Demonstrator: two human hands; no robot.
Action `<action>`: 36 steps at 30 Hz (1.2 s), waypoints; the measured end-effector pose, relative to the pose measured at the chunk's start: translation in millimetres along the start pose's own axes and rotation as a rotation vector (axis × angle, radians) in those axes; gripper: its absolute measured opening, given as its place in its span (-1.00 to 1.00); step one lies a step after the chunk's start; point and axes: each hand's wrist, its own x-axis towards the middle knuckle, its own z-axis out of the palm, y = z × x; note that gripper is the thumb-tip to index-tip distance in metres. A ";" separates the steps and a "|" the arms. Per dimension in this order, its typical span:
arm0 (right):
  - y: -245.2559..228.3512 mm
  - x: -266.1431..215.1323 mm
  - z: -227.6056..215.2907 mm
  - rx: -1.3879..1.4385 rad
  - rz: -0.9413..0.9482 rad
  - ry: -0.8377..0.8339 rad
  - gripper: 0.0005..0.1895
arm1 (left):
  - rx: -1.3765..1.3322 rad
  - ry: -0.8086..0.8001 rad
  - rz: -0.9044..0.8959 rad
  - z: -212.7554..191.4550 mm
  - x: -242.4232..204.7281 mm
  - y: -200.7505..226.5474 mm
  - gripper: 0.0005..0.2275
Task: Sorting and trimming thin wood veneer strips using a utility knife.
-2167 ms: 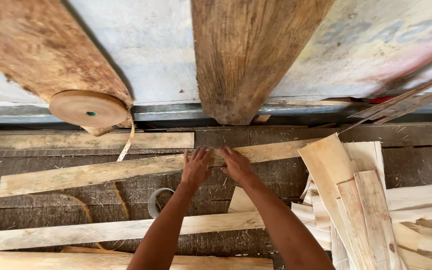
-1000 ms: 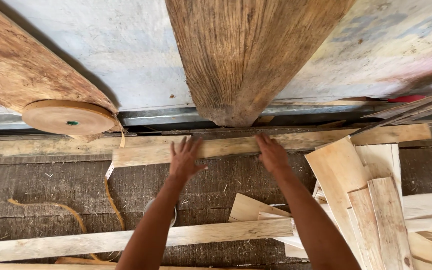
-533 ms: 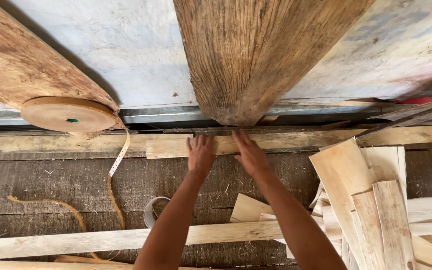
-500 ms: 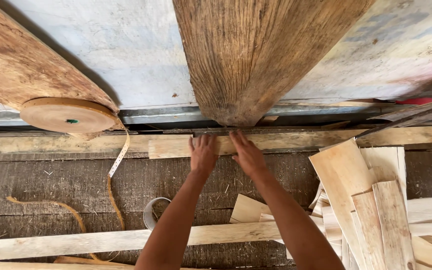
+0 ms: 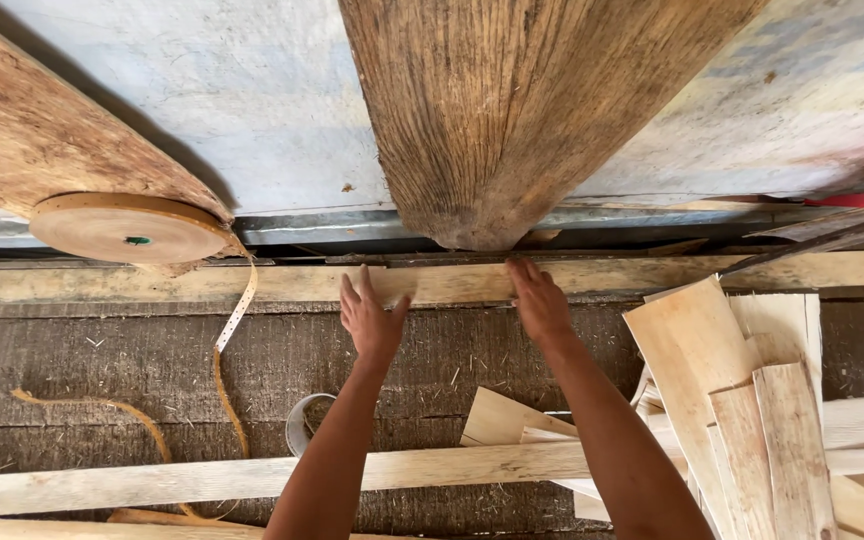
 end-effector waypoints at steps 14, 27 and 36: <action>8.4 -23.9 20.8 0.233 0.294 0.157 -0.30 | -0.125 -0.013 -0.088 25.8 -4.8 8.9 -0.22; 25.3 -32.5 70.2 0.565 0.476 0.317 -0.22 | -0.303 -0.024 -0.057 48.9 -9.8 -3.9 -0.30; 34.1 -29.6 52.0 0.571 0.449 0.321 -0.21 | -0.396 -0.133 0.003 59.0 -17.4 18.2 -0.29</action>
